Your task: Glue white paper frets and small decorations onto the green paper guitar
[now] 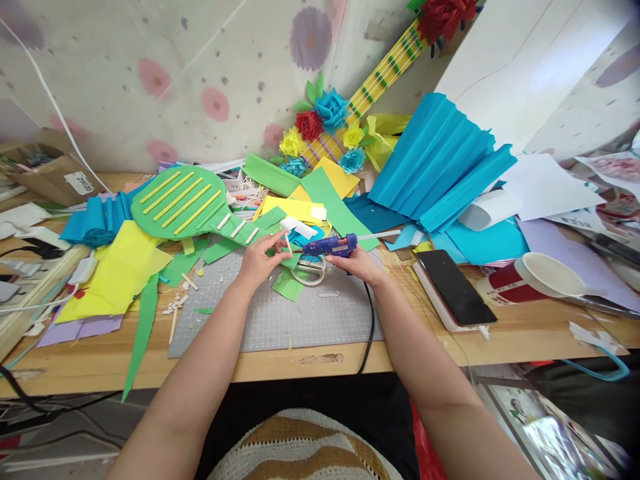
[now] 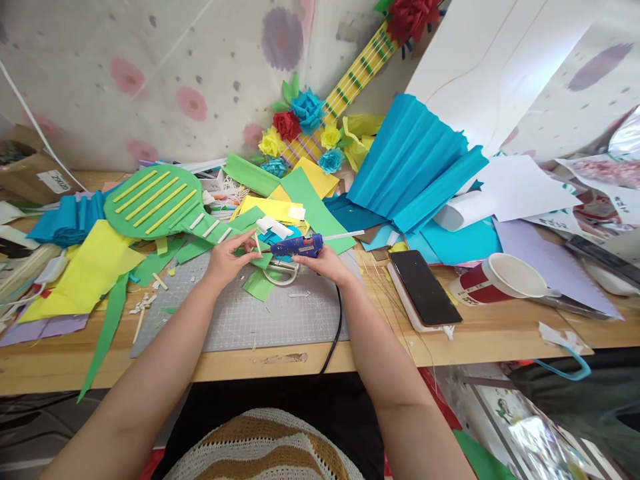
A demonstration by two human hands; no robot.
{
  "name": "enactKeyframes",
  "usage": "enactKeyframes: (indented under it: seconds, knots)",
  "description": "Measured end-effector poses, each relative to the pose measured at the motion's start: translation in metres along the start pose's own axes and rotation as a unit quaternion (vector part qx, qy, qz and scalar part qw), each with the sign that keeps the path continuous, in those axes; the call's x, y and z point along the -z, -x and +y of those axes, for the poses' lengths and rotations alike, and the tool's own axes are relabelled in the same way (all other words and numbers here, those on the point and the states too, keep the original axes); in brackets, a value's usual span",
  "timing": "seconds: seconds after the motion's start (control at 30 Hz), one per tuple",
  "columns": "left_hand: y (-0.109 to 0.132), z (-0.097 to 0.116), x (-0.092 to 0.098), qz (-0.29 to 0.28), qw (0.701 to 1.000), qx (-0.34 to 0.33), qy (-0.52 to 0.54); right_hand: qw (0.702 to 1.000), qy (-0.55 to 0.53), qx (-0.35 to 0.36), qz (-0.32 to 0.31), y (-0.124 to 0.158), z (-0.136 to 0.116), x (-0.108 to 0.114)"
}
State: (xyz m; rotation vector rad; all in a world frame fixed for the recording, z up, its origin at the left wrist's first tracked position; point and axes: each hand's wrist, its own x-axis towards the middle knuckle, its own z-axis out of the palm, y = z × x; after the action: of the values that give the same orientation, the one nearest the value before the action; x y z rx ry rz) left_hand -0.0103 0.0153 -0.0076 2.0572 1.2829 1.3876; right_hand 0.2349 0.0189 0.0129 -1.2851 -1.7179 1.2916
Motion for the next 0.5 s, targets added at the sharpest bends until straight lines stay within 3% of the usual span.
enactKeyframes:
  seconds: [0.5]
  knots:
    - [0.0003,0.0077,0.0002,-0.038,0.999,0.004,0.018,1.000,-0.009,0.006,0.014,-0.0003,-0.0011,0.0006]
